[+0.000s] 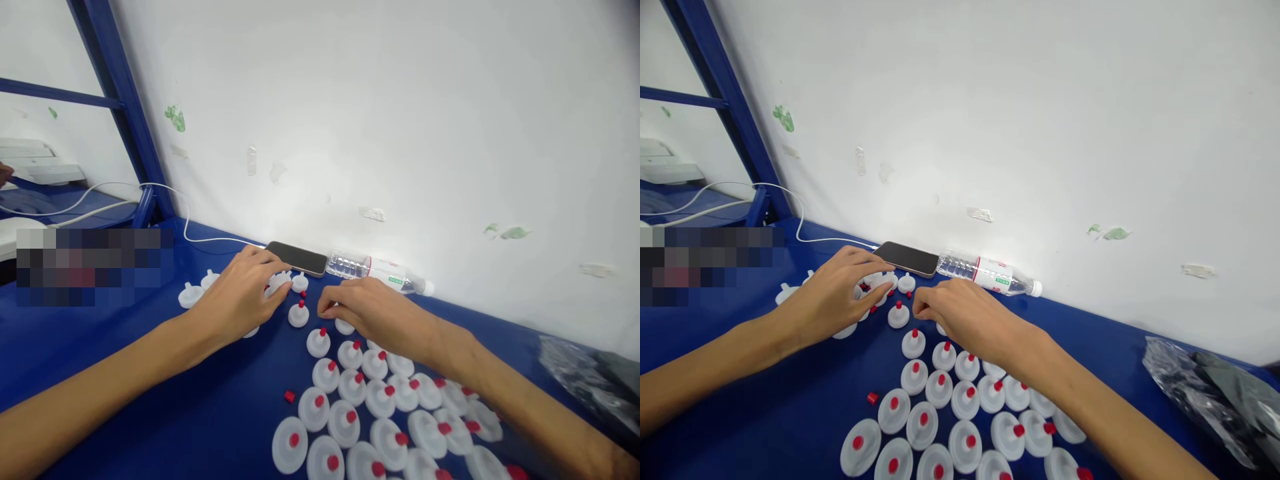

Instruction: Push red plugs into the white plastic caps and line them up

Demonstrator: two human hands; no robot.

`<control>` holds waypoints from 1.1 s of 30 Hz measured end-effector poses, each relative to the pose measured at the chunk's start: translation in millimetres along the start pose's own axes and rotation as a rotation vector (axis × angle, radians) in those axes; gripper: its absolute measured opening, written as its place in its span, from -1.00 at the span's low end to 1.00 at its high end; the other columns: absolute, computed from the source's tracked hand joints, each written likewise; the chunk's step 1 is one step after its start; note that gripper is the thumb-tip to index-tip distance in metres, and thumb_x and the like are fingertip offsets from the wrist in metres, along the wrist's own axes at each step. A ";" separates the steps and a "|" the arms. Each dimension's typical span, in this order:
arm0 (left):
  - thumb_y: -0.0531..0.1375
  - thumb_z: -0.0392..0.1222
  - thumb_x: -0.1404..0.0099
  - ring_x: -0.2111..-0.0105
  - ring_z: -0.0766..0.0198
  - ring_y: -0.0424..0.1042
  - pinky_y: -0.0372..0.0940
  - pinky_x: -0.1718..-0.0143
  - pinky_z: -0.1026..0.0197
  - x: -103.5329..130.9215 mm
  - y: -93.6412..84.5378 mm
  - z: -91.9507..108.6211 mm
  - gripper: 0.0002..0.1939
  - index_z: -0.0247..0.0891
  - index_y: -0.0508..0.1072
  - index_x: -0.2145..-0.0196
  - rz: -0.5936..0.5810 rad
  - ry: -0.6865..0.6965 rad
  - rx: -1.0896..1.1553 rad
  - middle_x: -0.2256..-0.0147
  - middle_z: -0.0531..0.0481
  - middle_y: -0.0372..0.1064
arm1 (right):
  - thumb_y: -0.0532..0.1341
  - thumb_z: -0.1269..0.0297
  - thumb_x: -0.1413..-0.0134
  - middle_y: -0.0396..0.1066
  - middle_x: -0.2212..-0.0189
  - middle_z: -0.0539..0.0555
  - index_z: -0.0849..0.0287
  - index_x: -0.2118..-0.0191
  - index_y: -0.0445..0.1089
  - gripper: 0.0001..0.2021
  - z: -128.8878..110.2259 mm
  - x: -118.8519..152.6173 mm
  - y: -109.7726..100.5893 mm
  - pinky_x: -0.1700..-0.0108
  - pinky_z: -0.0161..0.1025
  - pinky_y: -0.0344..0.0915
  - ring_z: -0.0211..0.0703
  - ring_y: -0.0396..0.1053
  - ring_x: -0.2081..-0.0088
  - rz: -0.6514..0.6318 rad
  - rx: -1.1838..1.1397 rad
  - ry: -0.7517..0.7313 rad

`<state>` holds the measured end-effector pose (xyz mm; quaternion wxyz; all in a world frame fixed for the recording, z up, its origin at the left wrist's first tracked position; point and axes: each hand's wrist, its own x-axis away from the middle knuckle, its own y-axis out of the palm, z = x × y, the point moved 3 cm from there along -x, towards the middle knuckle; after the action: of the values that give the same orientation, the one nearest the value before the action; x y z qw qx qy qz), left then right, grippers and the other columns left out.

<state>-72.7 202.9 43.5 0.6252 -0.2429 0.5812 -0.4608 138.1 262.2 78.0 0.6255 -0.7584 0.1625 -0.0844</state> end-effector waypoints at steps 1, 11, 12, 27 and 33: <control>0.19 -0.07 -0.48 -0.04 -0.13 0.44 0.39 -0.14 -0.22 0.4 0.7 0.0 -0.65 -0.25 0.62 -0.09 -0.010 -0.003 0.001 0.00 -0.19 0.61 | 0.13 0.45 -0.48 0.49 0.44 -0.09 0.08 0.18 0.51 -0.77 -0.3 0.2 -0.4 0.37 -0.26 0.17 -0.26 0.38 0.42 -0.003 -0.005 -0.003; 0.22 -0.08 -0.45 0.05 -0.15 0.43 0.36 -0.07 -0.29 3.4 2.8 0.6 -0.65 -0.30 0.61 -0.06 -0.059 -0.018 -0.021 0.05 -0.23 0.60 | 0.13 0.40 -0.52 0.63 0.01 0.05 0.11 -0.18 0.52 -0.70 1.4 0.3 1.2 0.06 -0.16 0.42 -0.08 0.57 0.02 0.042 -0.008 -0.060; 0.23 -0.11 -0.44 0.06 -0.17 0.44 0.37 -0.05 -0.29 2.9 2.5 0.6 -0.67 -0.30 0.61 -0.05 -0.058 -0.017 -0.022 0.06 -0.22 0.60 | 0.12 0.42 -0.52 0.61 0.00 0.06 0.11 -0.17 0.53 -0.70 1.8 0.0 0.7 0.05 -0.14 0.42 -0.08 0.57 0.02 0.047 -0.004 -0.065; 0.30 -0.18 -0.46 0.06 0.25 0.60 0.46 0.05 0.23 10.5 -11.0 26.2 -0.58 -0.09 0.41 -0.23 0.204 0.184 0.173 -0.05 0.03 0.54 | 0.44 0.37 -0.28 0.62 0.32 -0.23 0.04 0.20 0.57 -0.92 -3.8 0.5 -20.9 0.24 -0.43 0.36 -0.44 0.48 0.36 0.522 -0.273 0.031; 0.32 -0.22 -0.45 0.08 0.29 0.61 0.46 0.08 0.26 14.0 -14.0 34.4 -0.57 -0.10 0.40 -0.22 0.229 0.224 0.197 -0.04 0.06 0.56 | 0.45 0.37 -0.27 0.60 0.36 -0.22 0.05 0.20 0.58 -0.92 -7.0 2.4 -18.2 0.24 -0.44 0.38 -0.45 0.48 0.37 0.575 -0.340 0.021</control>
<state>-45.5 176.5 55.3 0.6256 -0.0598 0.6232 -0.4654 140.6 257.9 97.1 0.4864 -0.7741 0.3882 0.1162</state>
